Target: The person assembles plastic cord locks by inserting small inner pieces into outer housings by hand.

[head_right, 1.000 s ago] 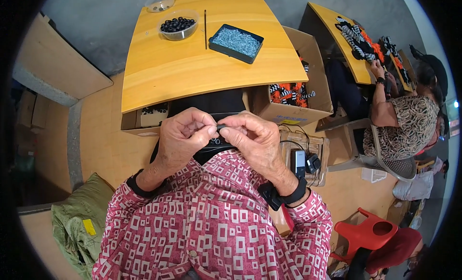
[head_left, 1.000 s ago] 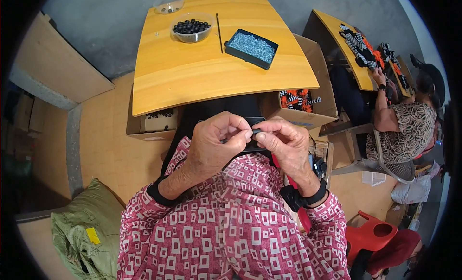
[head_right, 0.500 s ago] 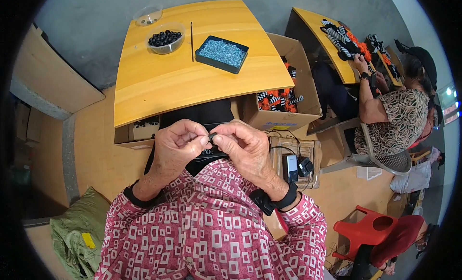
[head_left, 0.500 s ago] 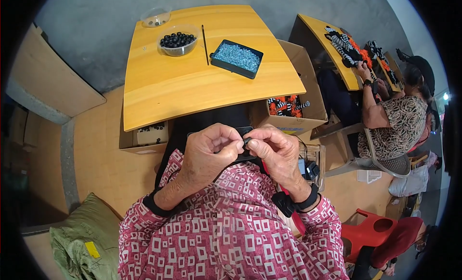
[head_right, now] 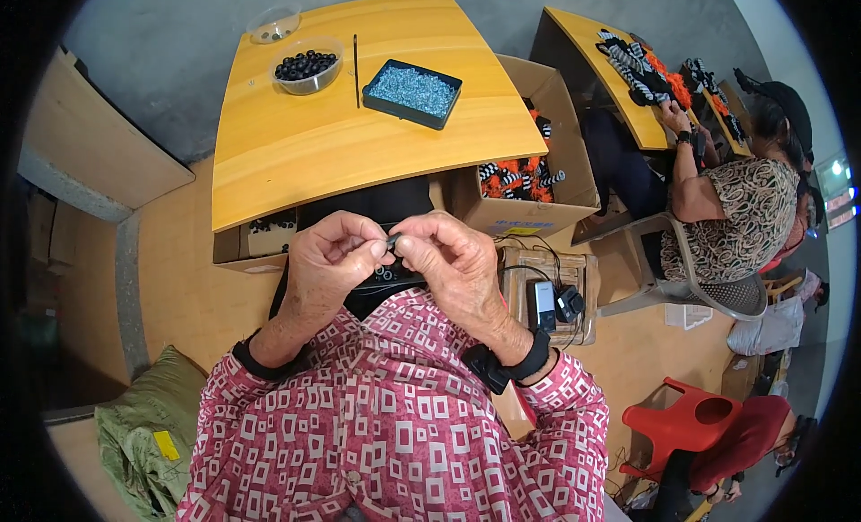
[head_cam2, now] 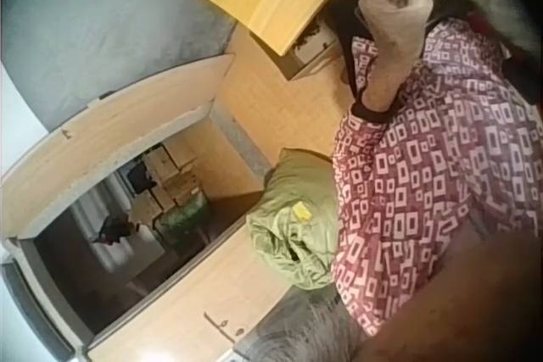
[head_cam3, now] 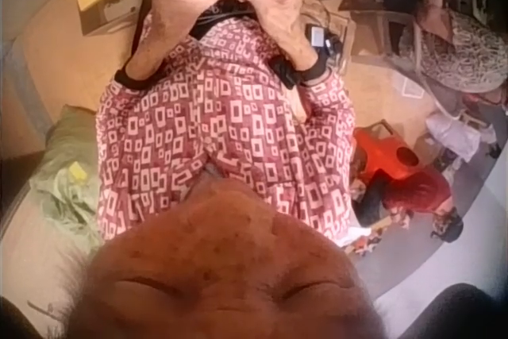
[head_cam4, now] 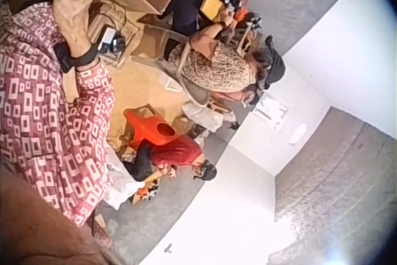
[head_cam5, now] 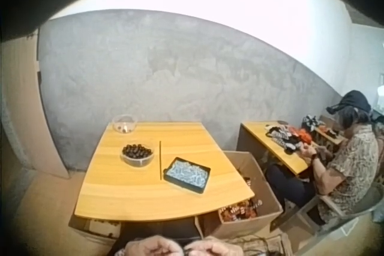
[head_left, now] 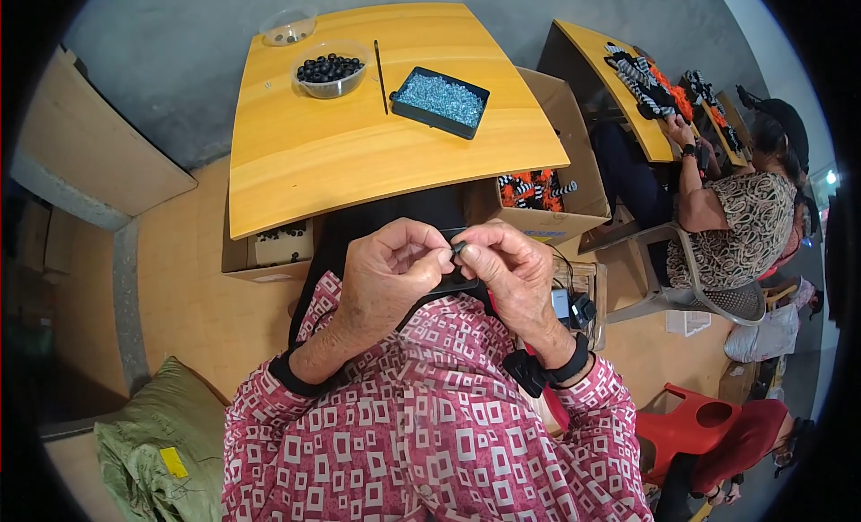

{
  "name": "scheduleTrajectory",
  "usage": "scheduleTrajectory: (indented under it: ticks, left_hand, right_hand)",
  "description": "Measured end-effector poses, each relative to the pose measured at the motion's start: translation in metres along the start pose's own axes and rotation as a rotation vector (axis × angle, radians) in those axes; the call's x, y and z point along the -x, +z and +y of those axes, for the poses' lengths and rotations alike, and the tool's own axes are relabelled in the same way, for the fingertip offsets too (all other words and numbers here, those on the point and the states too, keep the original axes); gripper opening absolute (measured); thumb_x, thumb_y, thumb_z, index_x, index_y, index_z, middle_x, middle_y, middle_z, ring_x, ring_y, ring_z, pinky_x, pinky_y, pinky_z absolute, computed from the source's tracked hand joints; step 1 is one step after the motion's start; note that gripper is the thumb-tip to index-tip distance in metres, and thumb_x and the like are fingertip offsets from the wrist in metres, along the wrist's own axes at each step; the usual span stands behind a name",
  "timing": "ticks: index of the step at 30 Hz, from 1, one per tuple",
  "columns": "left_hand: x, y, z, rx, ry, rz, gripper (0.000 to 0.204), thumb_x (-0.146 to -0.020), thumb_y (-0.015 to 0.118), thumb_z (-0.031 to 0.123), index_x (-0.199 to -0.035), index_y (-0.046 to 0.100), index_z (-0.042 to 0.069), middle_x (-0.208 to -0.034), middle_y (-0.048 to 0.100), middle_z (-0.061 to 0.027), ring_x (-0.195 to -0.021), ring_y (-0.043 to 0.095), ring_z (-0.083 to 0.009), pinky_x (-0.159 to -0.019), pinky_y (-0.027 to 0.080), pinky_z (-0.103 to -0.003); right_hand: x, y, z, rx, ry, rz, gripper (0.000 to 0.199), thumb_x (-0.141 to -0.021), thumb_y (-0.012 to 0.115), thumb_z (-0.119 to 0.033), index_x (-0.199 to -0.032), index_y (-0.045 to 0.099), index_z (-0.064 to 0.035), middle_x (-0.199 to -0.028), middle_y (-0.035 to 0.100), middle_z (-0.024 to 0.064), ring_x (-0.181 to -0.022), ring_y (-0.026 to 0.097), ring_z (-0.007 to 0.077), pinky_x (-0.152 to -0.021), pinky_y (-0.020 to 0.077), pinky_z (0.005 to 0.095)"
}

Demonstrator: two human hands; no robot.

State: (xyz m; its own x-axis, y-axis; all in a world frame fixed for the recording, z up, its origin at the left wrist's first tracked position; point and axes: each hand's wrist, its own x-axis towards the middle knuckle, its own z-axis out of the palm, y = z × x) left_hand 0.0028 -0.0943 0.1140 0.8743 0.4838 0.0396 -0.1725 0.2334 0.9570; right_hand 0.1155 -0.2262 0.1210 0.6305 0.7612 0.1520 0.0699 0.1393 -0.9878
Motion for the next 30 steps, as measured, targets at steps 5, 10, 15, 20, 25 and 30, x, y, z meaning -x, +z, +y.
scheduleTrajectory:
  ticks: [5,10,15,20,25,30]
  left_hand:
    - [-0.004,-0.004,-0.003,0.035,0.044,0.050,0.007,-0.085,0.064,-0.002,-0.091,0.061,-0.002,-0.084,0.064,-0.0034,-0.077,0.062,-0.0075,-0.071,0.051,-0.021]
    - [-0.008,0.002,-0.002,0.042,0.019,0.047,0.012,-0.085,0.064,-0.002,-0.097,0.062,-0.002,-0.086,0.065,-0.0027,-0.079,0.062,-0.0076,-0.072,0.051,-0.020]
    - [-0.006,0.005,0.001,-0.010,0.042,0.004,0.011,-0.085,0.065,-0.002,-0.096,0.063,-0.004,-0.088,0.066,-0.0048,-0.080,0.062,-0.0082,-0.073,0.051,-0.021]
    - [-0.006,0.003,-0.002,-0.023,0.034,0.050,0.008,-0.086,0.063,-0.003,-0.094,0.063,-0.005,-0.085,0.066,-0.0048,-0.078,0.062,-0.0083,-0.073,0.051,-0.021]
    - [-0.013,-0.001,-0.005,-0.101,0.036,0.069,0.006,-0.087,0.062,-0.003,-0.092,0.064,-0.004,-0.084,0.065,-0.0034,-0.076,0.062,-0.0080,-0.073,0.051,-0.020]
    - [-0.025,-0.010,-0.005,-0.101,0.094,0.135,0.005,-0.087,0.062,-0.003,-0.092,0.064,-0.004,-0.084,0.065,-0.0038,-0.075,0.061,-0.0087,-0.070,0.051,-0.021]
  right_hand:
    - [-0.007,-0.014,-0.003,-0.113,0.050,0.068,0.013,-0.092,0.058,-0.006,-0.101,0.064,0.0017,-0.080,0.062,0.0015,-0.070,0.057,0.0056,-0.064,0.0488,0.0187]
    - [-0.009,-0.008,-0.004,-0.067,0.034,0.032,0.015,-0.092,0.059,-0.005,-0.104,0.065,0.0010,-0.085,0.062,0.0023,-0.072,0.058,0.0060,-0.065,0.0495,0.0185]
    - [-0.002,-0.002,-0.007,0.081,-0.083,0.002,0.015,-0.090,0.060,-0.002,-0.104,0.064,0.0028,-0.089,0.060,0.0034,-0.077,0.060,0.0096,-0.069,0.0475,0.0209]
    - [-0.006,0.000,-0.003,0.260,-0.218,-0.041,0.015,-0.086,0.060,-0.001,-0.100,0.063,0.0035,-0.082,0.059,0.0067,-0.072,0.058,0.0121,-0.063,0.0461,0.0259]
    - [-0.015,-0.006,-0.004,0.498,-0.360,-0.040,0.016,-0.082,0.066,-0.003,-0.097,0.065,0.0031,-0.082,0.063,0.0124,-0.075,0.064,0.0213,-0.065,0.0501,0.0294]
    - [-0.032,0.004,-0.007,0.210,-0.259,-0.063,0.015,-0.086,0.062,-0.002,-0.099,0.064,0.0049,-0.085,0.064,0.0105,-0.080,0.065,0.0174,-0.069,0.0513,0.0270]
